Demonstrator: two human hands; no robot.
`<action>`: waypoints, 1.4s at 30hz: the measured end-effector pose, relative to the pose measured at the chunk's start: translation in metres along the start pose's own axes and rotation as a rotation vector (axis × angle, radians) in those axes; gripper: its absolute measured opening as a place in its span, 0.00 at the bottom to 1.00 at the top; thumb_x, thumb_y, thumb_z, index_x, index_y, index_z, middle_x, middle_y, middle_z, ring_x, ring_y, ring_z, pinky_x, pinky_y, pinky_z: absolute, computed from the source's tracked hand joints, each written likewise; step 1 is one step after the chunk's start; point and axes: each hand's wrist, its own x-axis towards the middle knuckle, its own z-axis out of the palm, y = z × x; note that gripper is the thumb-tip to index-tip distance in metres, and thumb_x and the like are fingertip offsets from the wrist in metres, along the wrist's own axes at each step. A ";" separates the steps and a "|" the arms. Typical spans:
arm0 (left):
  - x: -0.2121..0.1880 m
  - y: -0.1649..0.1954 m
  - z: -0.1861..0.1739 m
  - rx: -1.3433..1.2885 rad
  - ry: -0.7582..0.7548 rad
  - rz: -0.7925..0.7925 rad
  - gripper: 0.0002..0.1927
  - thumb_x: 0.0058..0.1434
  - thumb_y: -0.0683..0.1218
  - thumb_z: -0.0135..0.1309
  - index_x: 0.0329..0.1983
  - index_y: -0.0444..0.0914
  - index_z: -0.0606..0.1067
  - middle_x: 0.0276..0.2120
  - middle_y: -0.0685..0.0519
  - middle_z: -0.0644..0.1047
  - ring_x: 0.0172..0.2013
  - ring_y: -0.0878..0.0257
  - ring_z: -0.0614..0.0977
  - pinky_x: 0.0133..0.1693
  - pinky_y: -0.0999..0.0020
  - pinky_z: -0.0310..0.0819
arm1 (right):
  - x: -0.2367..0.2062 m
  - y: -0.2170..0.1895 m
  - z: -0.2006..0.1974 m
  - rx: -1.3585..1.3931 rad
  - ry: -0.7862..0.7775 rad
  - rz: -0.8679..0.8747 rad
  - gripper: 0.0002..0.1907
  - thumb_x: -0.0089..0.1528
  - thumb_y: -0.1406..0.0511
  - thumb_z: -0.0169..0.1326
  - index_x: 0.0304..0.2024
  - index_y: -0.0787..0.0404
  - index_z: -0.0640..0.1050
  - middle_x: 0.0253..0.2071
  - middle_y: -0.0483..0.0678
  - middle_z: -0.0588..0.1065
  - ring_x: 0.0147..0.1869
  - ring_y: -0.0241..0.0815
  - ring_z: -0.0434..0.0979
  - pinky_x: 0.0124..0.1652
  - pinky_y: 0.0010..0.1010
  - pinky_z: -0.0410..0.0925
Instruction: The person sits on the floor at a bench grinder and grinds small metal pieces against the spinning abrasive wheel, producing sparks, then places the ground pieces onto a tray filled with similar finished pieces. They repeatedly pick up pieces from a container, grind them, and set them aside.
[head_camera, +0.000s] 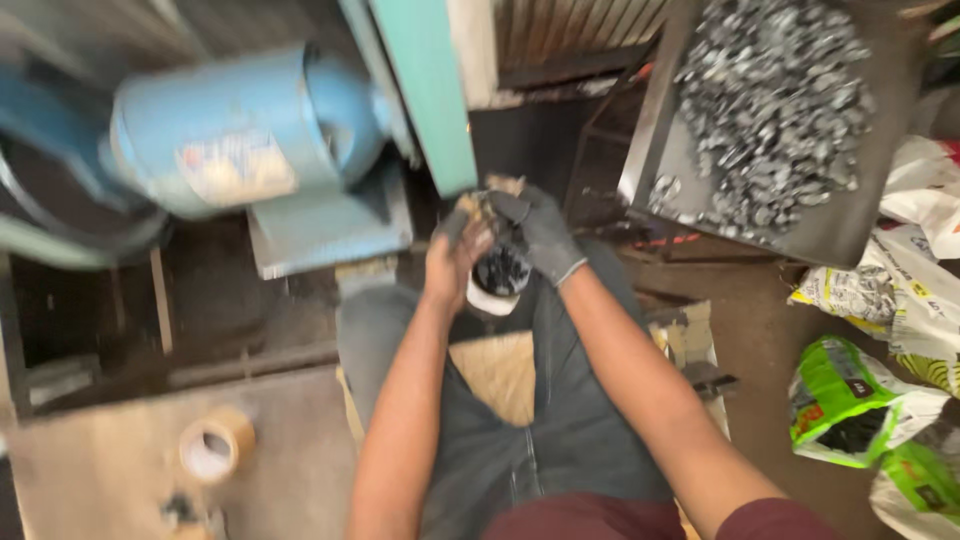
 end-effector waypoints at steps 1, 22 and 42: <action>-0.002 0.002 -0.001 0.357 0.091 0.104 0.27 0.63 0.48 0.47 0.66 0.36 0.69 0.54 0.45 0.78 0.54 0.52 0.80 0.54 0.56 0.73 | -0.010 0.003 -0.004 -0.022 -0.066 -0.015 0.19 0.60 0.63 0.63 0.54 0.60 0.80 0.42 0.42 0.81 0.39 0.30 0.78 0.37 0.22 0.71; 0.015 0.016 0.002 1.033 0.463 0.526 0.13 0.56 0.39 0.54 0.44 0.33 0.79 0.35 0.41 0.82 0.35 0.53 0.83 0.42 0.61 0.76 | 0.024 0.006 0.012 -1.073 0.011 -0.029 0.23 0.69 0.53 0.56 0.42 0.71 0.80 0.37 0.60 0.79 0.41 0.49 0.80 0.44 0.38 0.70; 0.005 0.001 0.007 0.816 0.241 0.268 0.23 0.62 0.43 0.48 0.60 0.33 0.78 0.43 0.44 0.84 0.38 0.55 0.84 0.42 0.62 0.77 | -0.008 -0.010 0.006 -0.385 0.069 -0.114 0.15 0.62 0.61 0.61 0.48 0.63 0.80 0.37 0.45 0.79 0.35 0.33 0.76 0.34 0.25 0.69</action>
